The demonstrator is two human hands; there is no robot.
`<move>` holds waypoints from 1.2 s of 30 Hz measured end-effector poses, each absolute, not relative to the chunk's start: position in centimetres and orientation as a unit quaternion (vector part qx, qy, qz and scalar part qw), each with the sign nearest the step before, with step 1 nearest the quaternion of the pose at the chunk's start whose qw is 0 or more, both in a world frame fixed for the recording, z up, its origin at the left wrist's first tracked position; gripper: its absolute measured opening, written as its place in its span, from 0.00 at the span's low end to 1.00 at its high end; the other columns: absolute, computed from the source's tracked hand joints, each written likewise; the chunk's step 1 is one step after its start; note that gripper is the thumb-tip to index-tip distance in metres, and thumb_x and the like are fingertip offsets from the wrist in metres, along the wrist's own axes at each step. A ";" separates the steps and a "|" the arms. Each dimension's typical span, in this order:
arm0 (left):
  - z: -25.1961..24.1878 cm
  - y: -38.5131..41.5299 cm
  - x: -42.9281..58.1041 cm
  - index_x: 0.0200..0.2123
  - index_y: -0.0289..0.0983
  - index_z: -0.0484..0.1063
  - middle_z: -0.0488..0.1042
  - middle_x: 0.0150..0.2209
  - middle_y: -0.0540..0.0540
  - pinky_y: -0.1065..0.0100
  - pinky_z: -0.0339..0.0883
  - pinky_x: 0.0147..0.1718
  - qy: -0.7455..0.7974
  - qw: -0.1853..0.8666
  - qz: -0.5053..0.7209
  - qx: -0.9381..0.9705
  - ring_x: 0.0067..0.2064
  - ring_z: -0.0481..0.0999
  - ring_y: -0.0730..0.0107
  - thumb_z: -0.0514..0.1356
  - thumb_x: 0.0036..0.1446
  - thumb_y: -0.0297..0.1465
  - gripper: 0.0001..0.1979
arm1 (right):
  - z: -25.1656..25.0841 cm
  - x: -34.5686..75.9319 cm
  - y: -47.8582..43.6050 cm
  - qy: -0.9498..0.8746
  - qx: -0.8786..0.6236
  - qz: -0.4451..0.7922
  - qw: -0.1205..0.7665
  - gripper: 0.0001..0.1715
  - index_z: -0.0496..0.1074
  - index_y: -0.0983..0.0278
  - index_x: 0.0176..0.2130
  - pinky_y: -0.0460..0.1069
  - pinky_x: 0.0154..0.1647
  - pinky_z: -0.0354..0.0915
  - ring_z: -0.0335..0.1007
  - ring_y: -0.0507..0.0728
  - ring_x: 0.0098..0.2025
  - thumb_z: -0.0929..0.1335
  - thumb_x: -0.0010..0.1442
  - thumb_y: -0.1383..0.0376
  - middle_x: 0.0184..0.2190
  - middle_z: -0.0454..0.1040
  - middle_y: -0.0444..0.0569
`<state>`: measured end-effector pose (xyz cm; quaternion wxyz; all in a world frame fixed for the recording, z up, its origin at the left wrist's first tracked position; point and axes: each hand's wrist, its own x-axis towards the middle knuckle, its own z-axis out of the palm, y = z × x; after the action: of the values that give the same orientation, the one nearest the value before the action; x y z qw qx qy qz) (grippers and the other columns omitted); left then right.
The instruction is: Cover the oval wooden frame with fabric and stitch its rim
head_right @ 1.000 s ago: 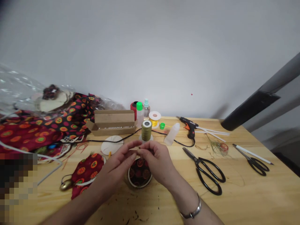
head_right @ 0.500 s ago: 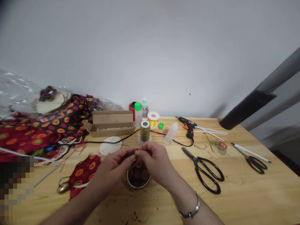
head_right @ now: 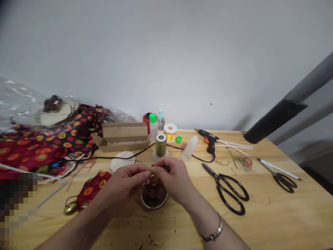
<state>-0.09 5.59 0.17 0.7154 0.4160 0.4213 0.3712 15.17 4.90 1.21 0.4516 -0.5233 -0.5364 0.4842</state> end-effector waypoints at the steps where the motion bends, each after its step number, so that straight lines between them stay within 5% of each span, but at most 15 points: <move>1: 0.2 5.6 -0.1 0.27 0.33 0.76 0.69 0.20 0.52 0.77 0.49 0.18 0.417 0.722 0.371 0.408 0.19 0.59 0.83 0.65 0.45 0.33 0.08 | 1.3 15.1 4.9 -0.527 -0.521 0.494 0.455 0.06 0.71 0.66 0.24 0.44 0.24 0.59 0.61 0.49 0.22 0.70 0.47 0.64 0.20 0.69 0.42; 11: 0.3 5.5 0.0 0.26 0.34 0.76 0.71 0.19 0.52 0.77 0.48 0.16 0.424 0.736 0.372 0.373 0.17 0.60 0.82 0.66 0.43 0.32 0.07 | 1.8 15.2 4.8 -0.498 -0.509 0.520 0.472 0.06 0.72 0.66 0.23 0.43 0.21 0.57 0.59 0.47 0.20 0.71 0.45 0.64 0.18 0.69 0.41; 16: 0.5 5.6 0.1 0.25 0.34 0.76 0.72 0.20 0.51 0.76 0.57 0.21 0.428 0.733 0.375 0.372 0.21 0.67 0.78 0.67 0.42 0.31 0.06 | 1.6 15.2 4.8 -0.501 -0.511 0.518 0.469 0.07 0.73 0.66 0.24 0.44 0.22 0.58 0.60 0.48 0.22 0.72 0.45 0.64 0.20 0.70 0.43; 22: 1.0 5.6 0.2 0.23 0.34 0.76 0.73 0.20 0.51 0.75 0.61 0.23 0.438 0.733 0.394 0.341 0.22 0.69 0.77 0.67 0.41 0.32 0.06 | 1.3 15.4 5.0 -0.505 -0.507 0.538 0.447 0.13 0.75 0.67 0.34 0.44 0.23 0.61 0.63 0.49 0.23 0.69 0.50 0.61 0.24 0.73 0.45; 27: 1.0 5.9 0.0 0.21 0.34 0.75 0.73 0.19 0.53 0.76 0.51 0.15 0.470 0.681 0.435 0.355 0.15 0.58 0.83 0.67 0.41 0.32 0.07 | 1.5 15.6 5.0 -0.581 -0.523 0.486 0.390 0.11 0.77 0.66 0.32 0.47 0.29 0.63 0.65 0.52 0.26 0.68 0.52 0.62 0.24 0.75 0.47; 36: 0.8 6.1 -0.1 0.24 0.33 0.74 0.65 0.14 0.56 0.77 0.39 0.14 0.482 0.657 0.460 0.354 0.15 0.49 0.85 0.66 0.43 0.35 0.10 | 1.4 14.8 3.7 -0.641 -0.506 0.444 0.369 0.16 0.74 0.66 0.26 0.44 0.20 0.56 0.58 0.49 0.20 0.64 0.58 0.60 0.17 0.66 0.42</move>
<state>-0.06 6.11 0.77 0.6566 0.3543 0.4818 0.4596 14.76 3.67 1.41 0.3688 -0.5062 -0.6406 0.4442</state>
